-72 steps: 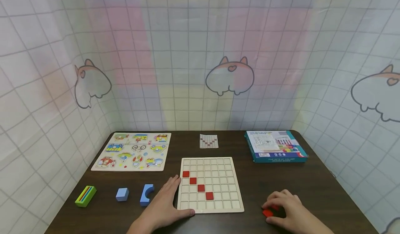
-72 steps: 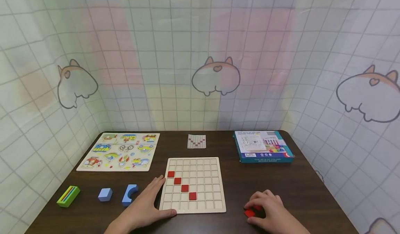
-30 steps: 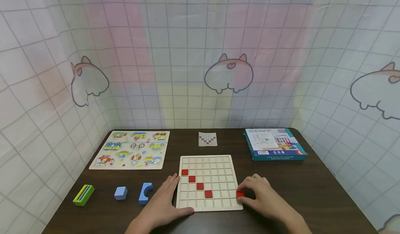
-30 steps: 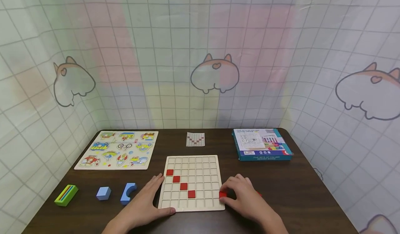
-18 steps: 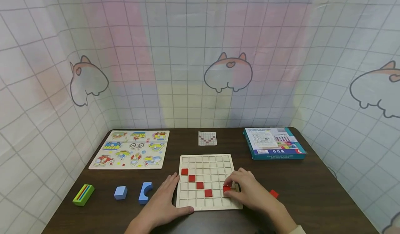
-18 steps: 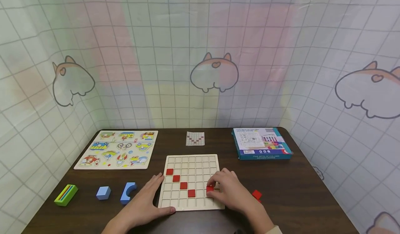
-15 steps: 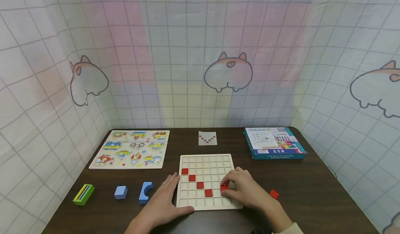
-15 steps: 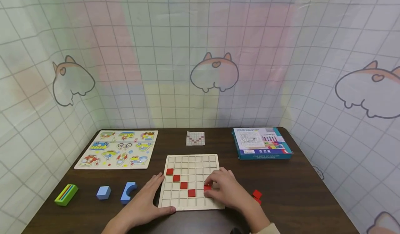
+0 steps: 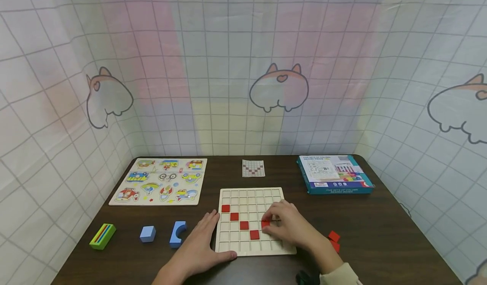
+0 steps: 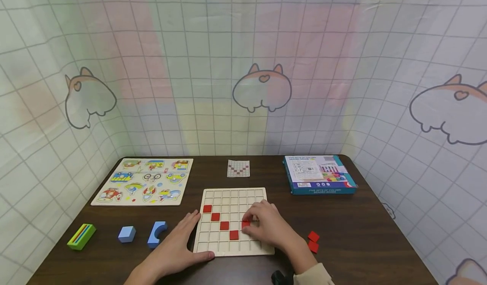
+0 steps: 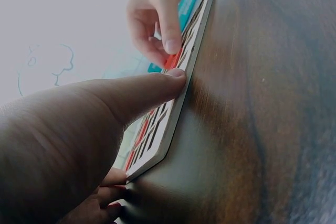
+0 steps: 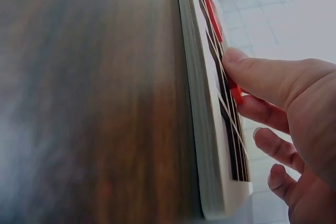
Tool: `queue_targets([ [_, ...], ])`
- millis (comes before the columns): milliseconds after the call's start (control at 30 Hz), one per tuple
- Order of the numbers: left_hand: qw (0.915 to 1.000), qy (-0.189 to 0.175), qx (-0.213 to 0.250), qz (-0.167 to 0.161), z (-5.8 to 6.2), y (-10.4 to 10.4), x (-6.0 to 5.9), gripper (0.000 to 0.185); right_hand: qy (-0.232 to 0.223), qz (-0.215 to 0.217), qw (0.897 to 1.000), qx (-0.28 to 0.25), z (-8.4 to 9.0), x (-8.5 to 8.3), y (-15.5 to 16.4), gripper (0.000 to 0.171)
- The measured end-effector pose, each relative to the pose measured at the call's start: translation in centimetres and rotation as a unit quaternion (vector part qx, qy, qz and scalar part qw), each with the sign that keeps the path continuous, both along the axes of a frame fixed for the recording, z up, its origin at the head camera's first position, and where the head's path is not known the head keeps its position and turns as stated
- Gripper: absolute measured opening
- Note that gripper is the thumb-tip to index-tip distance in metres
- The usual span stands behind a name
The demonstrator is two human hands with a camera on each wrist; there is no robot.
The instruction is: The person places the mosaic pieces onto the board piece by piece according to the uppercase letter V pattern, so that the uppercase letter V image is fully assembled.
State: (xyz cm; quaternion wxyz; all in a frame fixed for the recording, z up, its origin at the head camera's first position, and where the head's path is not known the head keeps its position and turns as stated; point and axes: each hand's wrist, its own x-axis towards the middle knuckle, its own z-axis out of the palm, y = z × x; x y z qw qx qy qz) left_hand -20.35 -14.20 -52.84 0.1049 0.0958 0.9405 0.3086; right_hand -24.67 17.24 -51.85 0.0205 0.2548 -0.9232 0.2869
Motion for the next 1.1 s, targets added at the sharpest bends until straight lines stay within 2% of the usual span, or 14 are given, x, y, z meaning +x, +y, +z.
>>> queue_targets([
  [200,1.0,0.0,-0.001,-0.003,0.0,0.2,-0.1,0.134,-0.004,0.002,1.0,-0.011,-0.3,-0.5,-0.2,0.015],
  [533,1.0,-0.001,-0.003,-0.002,0.1,0.2,-0.2,0.134,-0.002,-0.003,1.0,-0.01,0.1,-0.2,0.0,0.018],
  [900,1.0,-0.005,-0.001,0.002,-0.3,0.0,0.0,0.134,-0.045,-0.017,0.999,-0.012,0.8,1.1,1.1,0.03],
  [1100,1.0,0.007,-0.003,0.0,-0.2,0.0,0.0,0.134,-0.043,-0.022,0.999,-0.009,1.1,1.8,1.8,0.031],
])
